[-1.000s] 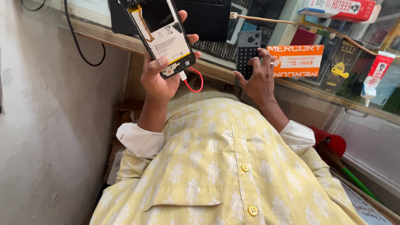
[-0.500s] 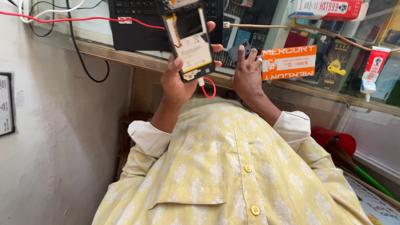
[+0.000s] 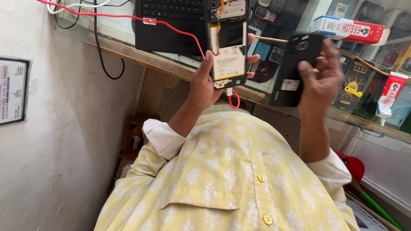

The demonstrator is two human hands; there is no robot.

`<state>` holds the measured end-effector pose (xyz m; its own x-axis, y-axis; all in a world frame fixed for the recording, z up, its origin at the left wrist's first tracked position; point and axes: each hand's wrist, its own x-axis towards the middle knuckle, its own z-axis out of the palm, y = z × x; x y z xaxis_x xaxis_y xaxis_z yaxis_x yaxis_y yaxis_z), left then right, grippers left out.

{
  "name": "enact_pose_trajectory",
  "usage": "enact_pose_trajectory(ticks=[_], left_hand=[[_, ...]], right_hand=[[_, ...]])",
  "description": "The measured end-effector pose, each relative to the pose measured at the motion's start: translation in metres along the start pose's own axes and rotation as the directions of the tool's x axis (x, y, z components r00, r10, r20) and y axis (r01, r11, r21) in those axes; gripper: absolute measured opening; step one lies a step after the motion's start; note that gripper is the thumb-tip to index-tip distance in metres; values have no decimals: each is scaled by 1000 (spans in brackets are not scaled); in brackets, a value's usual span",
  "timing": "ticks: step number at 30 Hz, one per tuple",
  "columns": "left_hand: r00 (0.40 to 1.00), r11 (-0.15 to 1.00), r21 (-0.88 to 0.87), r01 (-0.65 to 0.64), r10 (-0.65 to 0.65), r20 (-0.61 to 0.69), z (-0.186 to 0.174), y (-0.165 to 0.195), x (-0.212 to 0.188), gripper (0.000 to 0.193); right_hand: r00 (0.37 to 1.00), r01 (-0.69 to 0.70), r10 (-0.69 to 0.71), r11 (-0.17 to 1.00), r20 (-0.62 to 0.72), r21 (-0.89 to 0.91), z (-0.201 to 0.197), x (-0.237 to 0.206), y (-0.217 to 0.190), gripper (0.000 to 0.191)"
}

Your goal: The person opens a smartphone, uses a screwdriver to adjust internal components, and then closes the device. The person also connects a red cable to the phone and handles a separate black phone case.

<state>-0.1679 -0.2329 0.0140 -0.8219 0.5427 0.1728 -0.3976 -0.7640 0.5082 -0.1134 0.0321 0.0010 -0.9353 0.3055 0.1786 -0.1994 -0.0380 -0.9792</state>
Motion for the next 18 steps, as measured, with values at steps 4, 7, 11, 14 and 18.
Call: enact_pose_trajectory(ticks=[4, 7, 11, 14, 18], left_hand=[[999, 998, -50, 26, -28, -32, -6, -19, -4, 66], [983, 969, -223, 106, -136, -121, -14, -40, -7, 63], [962, 971, -198, 130, -173, -214, -17, -63, -9, 56], [977, 981, -140, 131, -152, -148, -14, -67, -11, 53], [968, 980, -75, 183, -193, -161, -6, -65, -12, 52]], right_hand=[[999, 5, -2, 998, -48, 69, 44, -6, -60, 68], [994, 100, -99, 995, 54, 0, 79, -3, -74, 61], [978, 204, -193, 962, 75, -182, 99, 3, -71, 63], [967, 250, -252, 889, 47, -383, 98, 7, -65, 67], [944, 306, -325, 809, 50, -502, 94, 3, -57, 70]])
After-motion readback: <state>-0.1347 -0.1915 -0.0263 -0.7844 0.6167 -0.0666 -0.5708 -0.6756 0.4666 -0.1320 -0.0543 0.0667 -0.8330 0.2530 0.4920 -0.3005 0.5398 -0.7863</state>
